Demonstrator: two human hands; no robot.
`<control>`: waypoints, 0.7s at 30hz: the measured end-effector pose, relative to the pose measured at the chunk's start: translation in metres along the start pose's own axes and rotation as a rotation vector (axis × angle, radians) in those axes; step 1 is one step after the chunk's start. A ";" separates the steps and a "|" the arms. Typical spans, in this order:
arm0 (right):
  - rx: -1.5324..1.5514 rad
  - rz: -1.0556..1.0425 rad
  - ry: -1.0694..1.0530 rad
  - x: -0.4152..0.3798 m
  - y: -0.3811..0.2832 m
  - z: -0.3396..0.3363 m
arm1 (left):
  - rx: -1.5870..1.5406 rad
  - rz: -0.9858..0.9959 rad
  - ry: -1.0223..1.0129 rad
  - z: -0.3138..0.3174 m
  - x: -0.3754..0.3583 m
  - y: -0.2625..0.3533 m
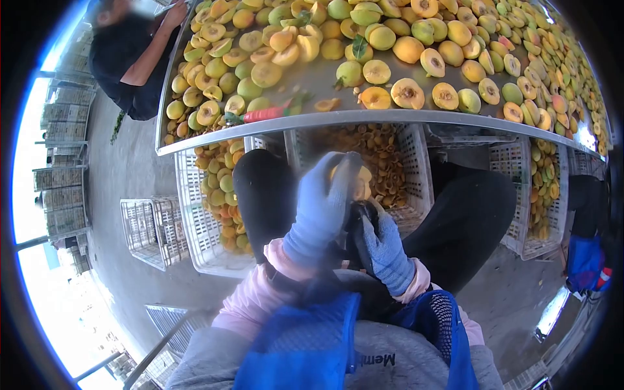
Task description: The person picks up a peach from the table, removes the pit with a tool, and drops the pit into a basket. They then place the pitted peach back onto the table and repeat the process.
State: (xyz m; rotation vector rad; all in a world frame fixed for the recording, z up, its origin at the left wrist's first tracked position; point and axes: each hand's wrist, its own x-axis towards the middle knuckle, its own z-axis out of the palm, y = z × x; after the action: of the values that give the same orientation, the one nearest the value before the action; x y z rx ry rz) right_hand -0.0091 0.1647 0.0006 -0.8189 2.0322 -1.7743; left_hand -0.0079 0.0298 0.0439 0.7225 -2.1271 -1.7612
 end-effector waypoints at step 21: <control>2.266 0.728 -0.510 0.027 -0.016 -0.006 | -0.362 -0.165 0.063 -0.016 -0.009 -0.100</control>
State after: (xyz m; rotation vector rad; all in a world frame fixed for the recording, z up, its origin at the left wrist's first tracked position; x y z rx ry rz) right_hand -0.0309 0.1521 0.0209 0.2724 -0.5686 -1.6903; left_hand 0.0268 0.0088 -0.0488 0.8554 -1.6814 -2.1012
